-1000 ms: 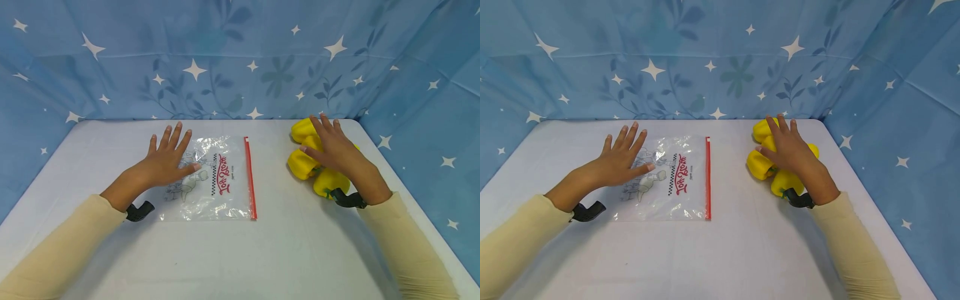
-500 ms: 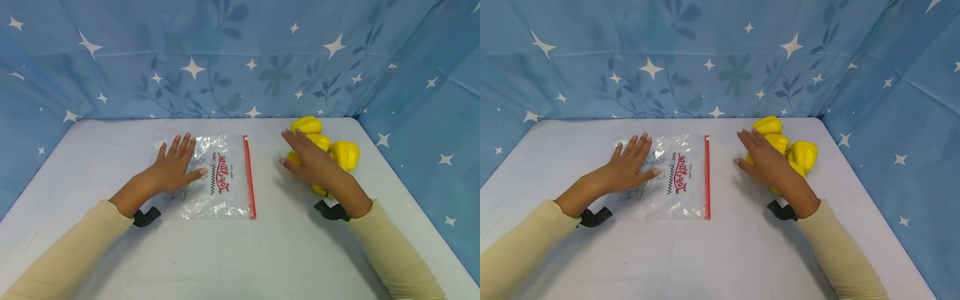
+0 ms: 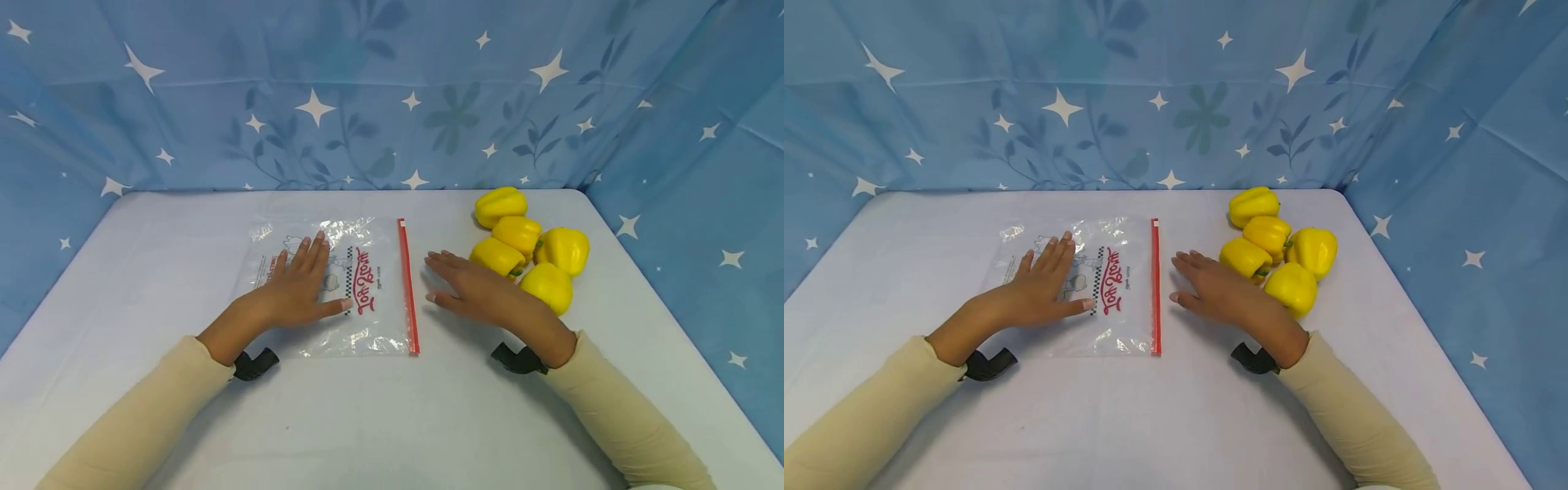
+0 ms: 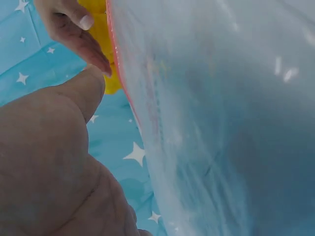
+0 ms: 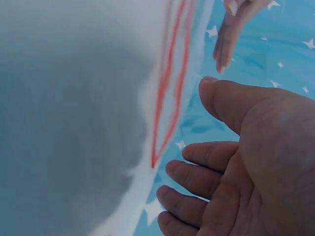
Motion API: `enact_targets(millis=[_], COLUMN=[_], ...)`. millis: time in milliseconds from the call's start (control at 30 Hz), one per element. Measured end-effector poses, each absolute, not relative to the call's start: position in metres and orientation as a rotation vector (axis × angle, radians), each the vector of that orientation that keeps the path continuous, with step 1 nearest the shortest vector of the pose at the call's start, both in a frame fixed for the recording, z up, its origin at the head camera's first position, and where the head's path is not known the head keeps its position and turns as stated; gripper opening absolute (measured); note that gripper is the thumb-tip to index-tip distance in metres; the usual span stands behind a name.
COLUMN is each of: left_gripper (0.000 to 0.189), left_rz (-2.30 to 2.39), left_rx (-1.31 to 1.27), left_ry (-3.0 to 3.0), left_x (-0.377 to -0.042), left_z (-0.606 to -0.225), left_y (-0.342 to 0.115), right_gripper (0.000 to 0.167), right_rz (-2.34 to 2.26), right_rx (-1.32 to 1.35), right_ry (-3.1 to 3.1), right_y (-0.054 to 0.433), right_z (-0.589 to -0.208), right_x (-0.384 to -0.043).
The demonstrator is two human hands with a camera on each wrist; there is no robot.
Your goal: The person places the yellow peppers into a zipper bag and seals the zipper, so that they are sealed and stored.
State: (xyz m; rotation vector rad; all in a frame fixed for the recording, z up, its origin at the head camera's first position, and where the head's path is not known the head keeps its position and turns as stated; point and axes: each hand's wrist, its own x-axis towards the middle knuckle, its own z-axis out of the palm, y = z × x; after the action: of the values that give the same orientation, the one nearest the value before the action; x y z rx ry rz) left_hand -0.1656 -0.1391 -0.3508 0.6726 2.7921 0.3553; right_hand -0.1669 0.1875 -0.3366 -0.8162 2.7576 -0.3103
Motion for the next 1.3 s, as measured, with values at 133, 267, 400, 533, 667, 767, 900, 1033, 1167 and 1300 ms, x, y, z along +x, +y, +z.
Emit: enact_targets(millis=[133,267,400,533,667,767,900,1033,1167,1300], left_gripper=[0.113,0.112,0.111,0.112,0.114,0.114,0.111,0.108,0.109,0.109], left_rz=[0.360,0.369,0.366,0.339,0.348,0.358,0.340,0.293,0.231,0.207], left_rx=[0.671,0.686,0.706,0.710,0.722,0.729,0.720,0.715,0.719,0.723], left_ry=[2.769,2.758,2.744,2.717,2.686,2.678,2.661,2.639,2.628,2.621], left_x=[-0.164,-0.163,-0.162,-0.161,-0.160,-0.160,-0.160,-0.160,-0.159,-0.156], left_z=[-0.355,-0.359,-0.362,-0.364,-0.365,-0.365,-0.366,-0.366,-0.364,-0.362], left_y=[-0.136,-0.134,-0.130,-0.126,-0.123,-0.122,-0.121,-0.119,-0.117,-0.116], right_gripper=[0.074,0.074,0.073,0.074,0.075,0.077,0.076,0.075,0.076,0.080], right_rz=[-0.274,-0.269,-0.255,-0.240,-0.225,-0.211,-0.204,-0.208,-0.184,-0.171], right_rx=[-0.818,-0.862,-0.891,-0.913,-0.905,-0.905,-0.959,-0.973,-0.953,-0.986], right_ry=[2.723,2.702,2.690,2.688,2.681,2.672,2.660,2.630,2.610,2.594], right_y=[0.183,0.177,0.173,0.171,0.169,0.166,0.165,0.164,0.163,0.162], right_z=[-0.346,-0.351,-0.354,-0.356,-0.356,-0.355,-0.356,-0.357,-0.359,-0.360], right_x=[-0.167,-0.165,-0.165,-0.165,-0.165,-0.165,-0.167,-0.169,-0.170,-0.171])
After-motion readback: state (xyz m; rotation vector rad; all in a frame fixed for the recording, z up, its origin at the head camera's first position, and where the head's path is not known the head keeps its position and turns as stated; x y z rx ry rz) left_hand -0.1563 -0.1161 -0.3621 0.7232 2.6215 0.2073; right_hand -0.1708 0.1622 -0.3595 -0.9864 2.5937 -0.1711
